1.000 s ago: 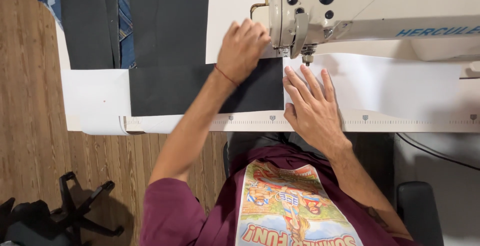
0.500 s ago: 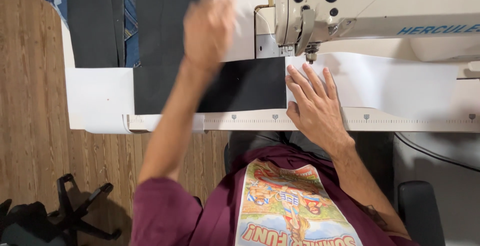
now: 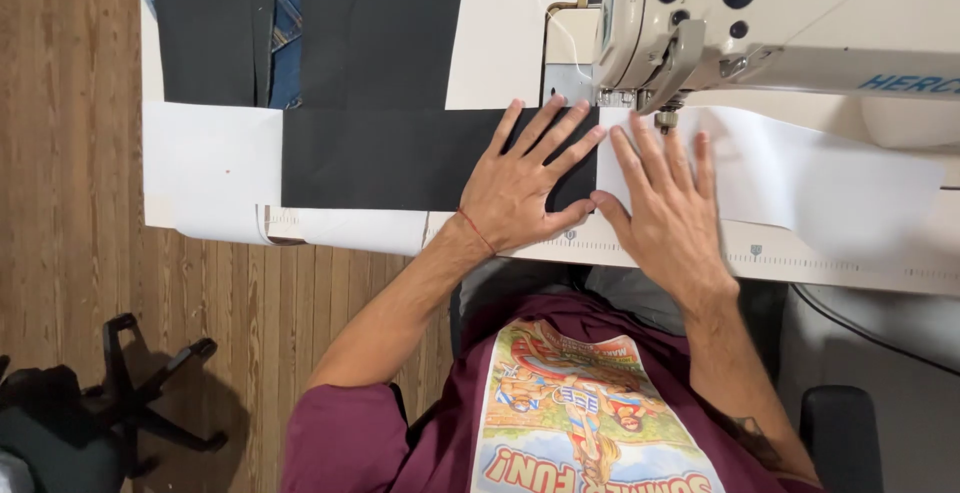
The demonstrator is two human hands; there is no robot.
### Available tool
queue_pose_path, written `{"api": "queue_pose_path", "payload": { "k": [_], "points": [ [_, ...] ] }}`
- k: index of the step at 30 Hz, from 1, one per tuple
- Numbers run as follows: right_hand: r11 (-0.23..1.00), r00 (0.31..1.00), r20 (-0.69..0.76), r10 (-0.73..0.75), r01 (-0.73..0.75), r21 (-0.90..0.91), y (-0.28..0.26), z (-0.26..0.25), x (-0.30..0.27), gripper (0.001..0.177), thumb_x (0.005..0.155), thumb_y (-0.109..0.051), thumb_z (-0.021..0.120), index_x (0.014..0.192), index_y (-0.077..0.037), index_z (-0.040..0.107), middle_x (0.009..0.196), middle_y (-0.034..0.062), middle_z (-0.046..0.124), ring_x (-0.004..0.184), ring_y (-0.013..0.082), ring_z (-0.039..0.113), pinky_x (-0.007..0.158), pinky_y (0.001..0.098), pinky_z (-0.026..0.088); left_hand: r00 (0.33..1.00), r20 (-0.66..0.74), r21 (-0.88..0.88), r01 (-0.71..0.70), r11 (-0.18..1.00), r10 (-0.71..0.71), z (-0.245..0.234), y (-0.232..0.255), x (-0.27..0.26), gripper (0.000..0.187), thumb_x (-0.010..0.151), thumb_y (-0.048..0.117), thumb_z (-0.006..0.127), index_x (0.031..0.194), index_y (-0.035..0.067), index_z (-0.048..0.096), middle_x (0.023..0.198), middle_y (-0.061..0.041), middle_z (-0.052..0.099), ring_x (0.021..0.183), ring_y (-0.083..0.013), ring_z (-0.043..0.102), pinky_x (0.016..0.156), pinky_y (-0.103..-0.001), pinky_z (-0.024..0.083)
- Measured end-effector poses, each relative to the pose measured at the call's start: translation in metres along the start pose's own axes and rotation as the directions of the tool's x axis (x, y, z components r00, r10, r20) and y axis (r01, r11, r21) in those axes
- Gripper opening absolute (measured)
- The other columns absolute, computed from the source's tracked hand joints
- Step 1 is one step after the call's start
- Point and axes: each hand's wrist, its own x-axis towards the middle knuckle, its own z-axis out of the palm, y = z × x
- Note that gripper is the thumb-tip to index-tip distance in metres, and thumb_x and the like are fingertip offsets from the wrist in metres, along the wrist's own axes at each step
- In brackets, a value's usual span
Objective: Aligning and folding leather strips to prepare them for sewing on an industrial machine
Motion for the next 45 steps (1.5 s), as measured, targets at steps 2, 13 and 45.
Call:
{"api": "queue_pose_path", "payload": {
  "k": [2,13,45],
  "points": [
    [1.000,1.000,0.009,0.019,-0.019,0.003,0.009,0.000,0.000,0.080,0.121,-0.059,0.063,0.182,-0.008,0.056,0.183,0.0254,0.054,0.172,0.0535,0.039,0.138,0.0748,0.017,1.000,-0.009,0.016,0.013,1.000,-0.013,0.003,-0.002,0.002,0.088,0.111,0.084,0.057,0.182,0.032,0.049,0.191,-0.001,0.042,0.179,-0.0298,0.033,0.148,-0.064,0.015],
    [0.999,1.000,0.007,0.021,-0.021,-0.040,0.013,0.007,0.009,0.081,0.123,-0.064,0.058,0.184,-0.011,0.057,0.168,0.0303,0.067,0.170,0.0576,0.044,0.139,0.0763,0.016,1.000,0.007,-0.017,0.024,1.000,-0.024,0.011,-0.016,0.010,0.091,0.106,0.083,0.067,0.183,0.038,0.047,0.194,0.000,0.036,0.182,-0.0304,0.025,0.149,-0.062,0.011],
    [0.990,0.998,-0.053,-0.033,0.040,0.133,0.035,-0.050,-0.006,0.064,0.119,-0.031,0.081,0.174,-0.003,0.067,0.165,0.0376,0.065,0.173,0.0519,0.041,0.143,0.0666,0.021,0.991,0.016,-0.054,0.132,0.990,-0.131,0.008,0.006,0.013,0.074,0.118,0.075,0.048,0.177,0.030,0.055,0.190,-0.005,0.041,0.180,-0.0335,0.028,0.147,-0.069,0.013]
  ]
}}
